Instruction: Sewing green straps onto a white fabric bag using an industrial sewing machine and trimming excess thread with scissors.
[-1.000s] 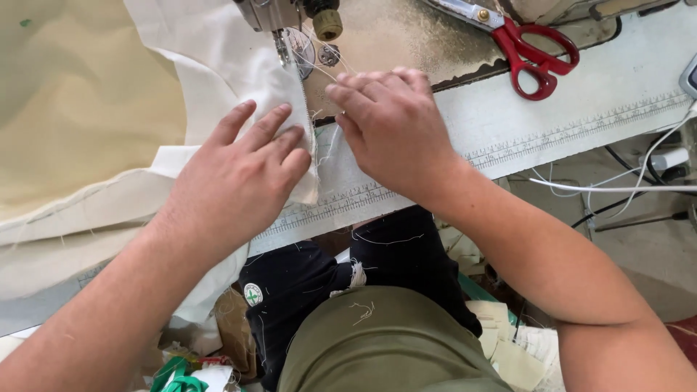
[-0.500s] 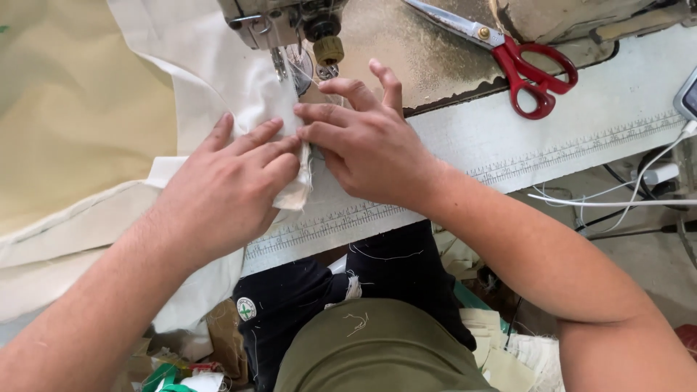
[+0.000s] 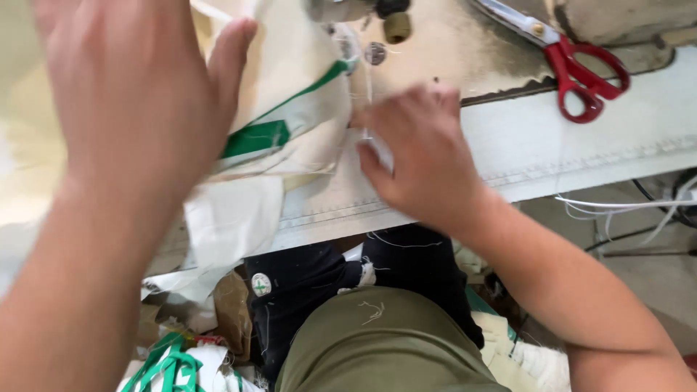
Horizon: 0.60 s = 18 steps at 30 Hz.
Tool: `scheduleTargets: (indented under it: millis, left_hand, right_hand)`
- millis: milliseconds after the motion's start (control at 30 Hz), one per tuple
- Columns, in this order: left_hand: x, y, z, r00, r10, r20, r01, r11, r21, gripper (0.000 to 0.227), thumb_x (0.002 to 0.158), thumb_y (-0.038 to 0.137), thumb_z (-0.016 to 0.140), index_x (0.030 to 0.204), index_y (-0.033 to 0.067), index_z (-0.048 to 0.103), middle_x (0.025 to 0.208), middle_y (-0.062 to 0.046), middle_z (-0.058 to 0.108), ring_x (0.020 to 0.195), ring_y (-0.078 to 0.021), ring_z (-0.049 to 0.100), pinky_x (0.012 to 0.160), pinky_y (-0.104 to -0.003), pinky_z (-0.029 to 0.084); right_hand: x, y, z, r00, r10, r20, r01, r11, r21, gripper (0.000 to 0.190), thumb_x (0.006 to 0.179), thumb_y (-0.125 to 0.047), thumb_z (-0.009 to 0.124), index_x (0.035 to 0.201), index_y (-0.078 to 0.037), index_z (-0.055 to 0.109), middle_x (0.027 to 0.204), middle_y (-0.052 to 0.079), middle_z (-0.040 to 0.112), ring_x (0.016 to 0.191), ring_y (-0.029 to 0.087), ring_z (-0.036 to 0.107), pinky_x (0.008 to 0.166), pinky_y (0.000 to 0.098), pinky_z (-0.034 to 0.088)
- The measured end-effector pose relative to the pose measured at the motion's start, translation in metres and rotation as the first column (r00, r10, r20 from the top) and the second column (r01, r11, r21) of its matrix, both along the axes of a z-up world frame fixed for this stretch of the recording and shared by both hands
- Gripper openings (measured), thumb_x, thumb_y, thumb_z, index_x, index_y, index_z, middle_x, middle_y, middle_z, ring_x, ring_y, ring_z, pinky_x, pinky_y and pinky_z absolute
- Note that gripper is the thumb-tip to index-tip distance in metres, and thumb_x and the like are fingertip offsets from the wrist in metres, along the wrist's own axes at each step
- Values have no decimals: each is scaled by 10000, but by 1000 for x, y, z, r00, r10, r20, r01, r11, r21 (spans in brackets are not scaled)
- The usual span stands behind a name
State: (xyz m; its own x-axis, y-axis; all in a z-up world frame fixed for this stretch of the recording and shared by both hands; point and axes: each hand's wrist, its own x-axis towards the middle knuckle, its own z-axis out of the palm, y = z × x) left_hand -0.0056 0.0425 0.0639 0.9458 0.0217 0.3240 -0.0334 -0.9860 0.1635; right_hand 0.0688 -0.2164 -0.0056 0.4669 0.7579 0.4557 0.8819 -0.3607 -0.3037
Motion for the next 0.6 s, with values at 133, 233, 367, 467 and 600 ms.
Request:
scheduleTargets:
  millis: [133,233,367,467,600]
  left_hand:
    - [-67,-28,4,922,-375,92,383,919,-91,365,1089,385,750,1069,33,652,1034,-102,746,944,-324,642,774,-443,426]
    - [-93,-14,-41,979,-21,-205,113,885,452,568,737,606,799,1188,270,720,1424,-14,701,1481,-315,575,1233,-607,320]
    - [-97,-43,-24,962,-270,-43,258,846,466,163,919,263,762,1066,196,737,1180,-69,803,1195,-252,746,1218,-450,344]
    - [-71,-42,-23,825,-517,-230,513,855,-81,276,764,348,789,899,144,661,998,-55,721,1125,-309,654,1023,-476,478]
    - [-33,-39,-5,634,-273,-724,54,949,-311,611,1045,571,262,1479,200,478,1452,-29,615,1396,-319,489,1116,-581,441]
  right_hand:
    - [-28,14,1,980,73,183,-68,997,-32,244,1024,-310,798,1025,-82,713,1089,60,720,1009,294,595,909,416,343]
    - [-23,24,-11,973,70,220,-74,997,10,99,1006,-229,842,970,-139,824,1059,-53,786,1007,240,566,904,394,299]
    - [-31,10,-8,983,121,138,-122,993,-7,71,982,-83,778,1053,-85,772,1127,45,814,1060,303,637,984,421,337]
    - [-26,4,-8,946,65,316,-50,997,-57,99,1035,-263,800,1060,-168,793,1106,-64,809,1045,230,612,907,429,281]
    - [-20,-6,-7,969,71,237,-93,992,84,53,1023,-119,807,980,-149,818,1023,-67,828,985,232,647,903,430,268]
